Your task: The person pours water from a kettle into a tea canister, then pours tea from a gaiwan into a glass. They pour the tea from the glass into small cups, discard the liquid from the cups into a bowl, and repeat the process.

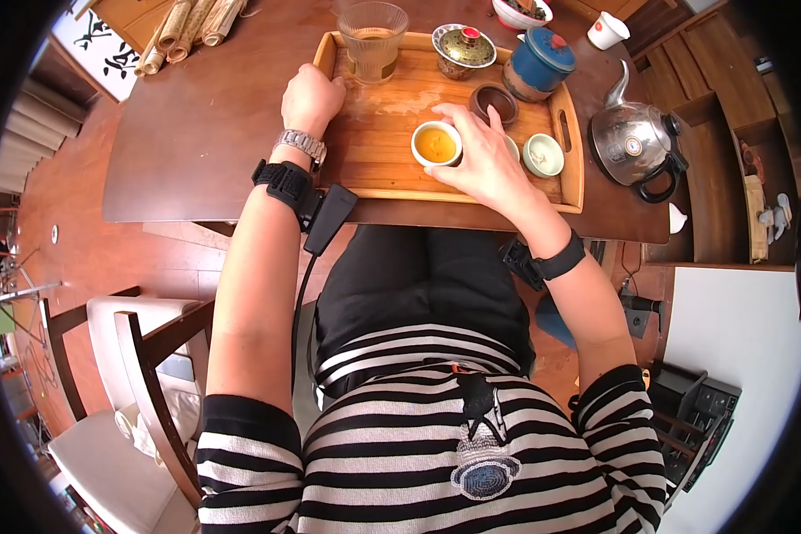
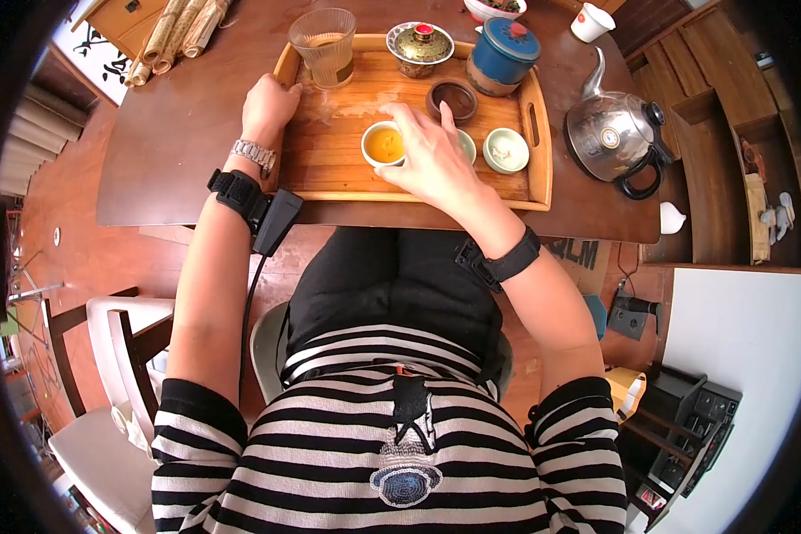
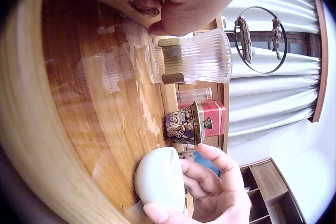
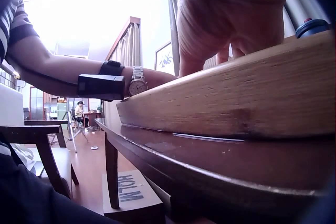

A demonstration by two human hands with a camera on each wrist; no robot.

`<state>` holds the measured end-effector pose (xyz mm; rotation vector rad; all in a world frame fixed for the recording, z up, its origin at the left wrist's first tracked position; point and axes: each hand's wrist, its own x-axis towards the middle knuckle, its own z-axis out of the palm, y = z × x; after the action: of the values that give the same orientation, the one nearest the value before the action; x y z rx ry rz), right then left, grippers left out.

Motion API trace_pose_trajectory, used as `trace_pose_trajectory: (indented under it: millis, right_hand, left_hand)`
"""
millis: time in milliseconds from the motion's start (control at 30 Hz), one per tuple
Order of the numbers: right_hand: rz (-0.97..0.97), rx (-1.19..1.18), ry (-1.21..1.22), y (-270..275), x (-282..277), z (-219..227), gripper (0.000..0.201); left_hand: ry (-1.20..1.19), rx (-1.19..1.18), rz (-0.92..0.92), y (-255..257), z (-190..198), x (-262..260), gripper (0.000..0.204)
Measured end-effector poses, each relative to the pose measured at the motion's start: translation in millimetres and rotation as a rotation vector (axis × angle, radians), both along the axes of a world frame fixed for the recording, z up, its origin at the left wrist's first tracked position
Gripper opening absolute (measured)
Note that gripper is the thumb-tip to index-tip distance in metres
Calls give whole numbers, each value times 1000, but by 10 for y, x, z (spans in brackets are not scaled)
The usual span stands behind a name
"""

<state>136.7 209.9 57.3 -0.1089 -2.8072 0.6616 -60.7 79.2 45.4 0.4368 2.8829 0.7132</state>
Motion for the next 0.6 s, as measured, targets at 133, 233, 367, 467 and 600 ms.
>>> trace_pose_trajectory:
  millis: [133,233,367,467,600]
  right_hand:
    - [-6,4,9,-4,15,-1,64]
    - [-9,23,15,4,29,-17,65]
    - [-22,46,92,56,66,4,63]
    - [-70,-33,204,257,155,73,55]
    - [-297,23,175,597,371,113,48]
  left_hand:
    - [-2,3,-4,-1,-24,-14,46]
    - [-5,4,2,-1,-3,2,46]
    - [2,-14,-2,6,2,1,46]
    - [9,-7,2,0,6,15,46]
    - [14,-8,0,3,14,13,46]
